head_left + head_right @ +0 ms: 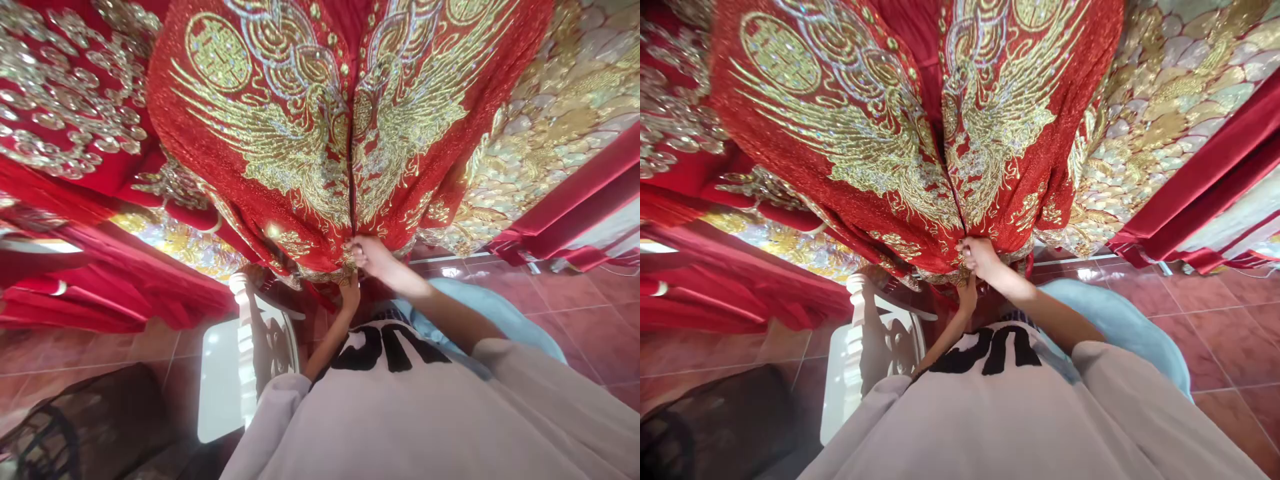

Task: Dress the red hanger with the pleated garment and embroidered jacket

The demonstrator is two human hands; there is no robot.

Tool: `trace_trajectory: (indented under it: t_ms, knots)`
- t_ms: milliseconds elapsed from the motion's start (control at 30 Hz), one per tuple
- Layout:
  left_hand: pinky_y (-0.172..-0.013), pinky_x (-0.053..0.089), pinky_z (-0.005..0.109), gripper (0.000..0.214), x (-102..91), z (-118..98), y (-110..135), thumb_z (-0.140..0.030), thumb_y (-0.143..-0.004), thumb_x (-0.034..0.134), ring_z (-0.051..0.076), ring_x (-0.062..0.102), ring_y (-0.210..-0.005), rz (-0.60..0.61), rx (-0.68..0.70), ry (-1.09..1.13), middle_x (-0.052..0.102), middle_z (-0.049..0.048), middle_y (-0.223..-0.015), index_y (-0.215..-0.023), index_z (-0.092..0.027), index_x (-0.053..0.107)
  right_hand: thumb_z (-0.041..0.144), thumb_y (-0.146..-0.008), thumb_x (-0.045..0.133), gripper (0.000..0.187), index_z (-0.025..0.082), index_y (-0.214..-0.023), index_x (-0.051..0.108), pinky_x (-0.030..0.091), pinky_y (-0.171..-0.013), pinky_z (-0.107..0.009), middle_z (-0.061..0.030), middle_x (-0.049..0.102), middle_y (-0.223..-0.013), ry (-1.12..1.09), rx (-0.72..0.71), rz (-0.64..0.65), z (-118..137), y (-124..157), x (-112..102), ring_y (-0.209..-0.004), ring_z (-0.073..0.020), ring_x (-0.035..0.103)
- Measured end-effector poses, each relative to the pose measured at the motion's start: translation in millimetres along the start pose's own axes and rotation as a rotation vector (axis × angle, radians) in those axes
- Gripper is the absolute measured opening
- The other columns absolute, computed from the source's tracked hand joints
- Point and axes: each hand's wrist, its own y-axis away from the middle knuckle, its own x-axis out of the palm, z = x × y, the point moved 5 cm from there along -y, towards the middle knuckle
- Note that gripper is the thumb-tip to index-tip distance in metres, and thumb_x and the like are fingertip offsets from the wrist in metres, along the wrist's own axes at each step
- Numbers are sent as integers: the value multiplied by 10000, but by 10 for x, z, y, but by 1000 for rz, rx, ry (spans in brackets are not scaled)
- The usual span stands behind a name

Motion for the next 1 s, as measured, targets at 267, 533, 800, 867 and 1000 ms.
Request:
trace_trajectory:
  t_ms: [267, 533, 800, 867, 1000]
  knots:
    - [-898, 480, 446, 187, 172, -178, 68, -384, -828, 592, 294, 606, -1067, 7, -11, 24, 683, 72, -844, -936, -245, 656, 88, -905, 318, 294, 64, -667, 489, 199, -436, -62, 54, 408, -526, 13, -154, 215, 1402, 336, 444, -396, 50, 377]
    - [-835, 507, 379, 229, 160, 62, -7, -372, -870, 579, 209, 617, -938, 24, 17, -87, 652, 84, -954, -946, -164, 637, 142, -926, 209, 393, 0, -712, 506, 89, -513, -92, 75, 376, -621, 55, -424, 267, 2085, 1204, 677, -453, 102, 403]
    - [-710, 462, 298, 268, 30, 321, -300, -280, -755, 705, 156, 573, -597, 19, 96, -221, 556, -4, -543, -559, -162, 564, 192, -913, 449, 239, 98, -709, 532, 168, -417, -92, 89, 327, -476, 112, -622, 329, 1860, 793, 459, -361, 32, 233]
    - [-683, 453, 290, 256, -2, 349, -317, -265, -712, 731, 154, 559, -562, 30, 108, -227, 555, -6, -521, -539, -169, 570, 256, -871, 525, 234, 117, -685, 550, 186, -391, -119, 82, 366, -447, 149, -741, 358, 1677, 658, 317, -351, 10, 256]
    - [-625, 455, 281, 196, -108, 312, -311, -284, -650, 768, 148, 557, -544, 57, 94, -206, 586, 5, -546, -596, -158, 628, 413, -769, 595, 309, 149, -610, 562, 208, -378, -166, 64, 394, -409, 303, -619, 190, 776, 198, -151, -343, -26, 284]
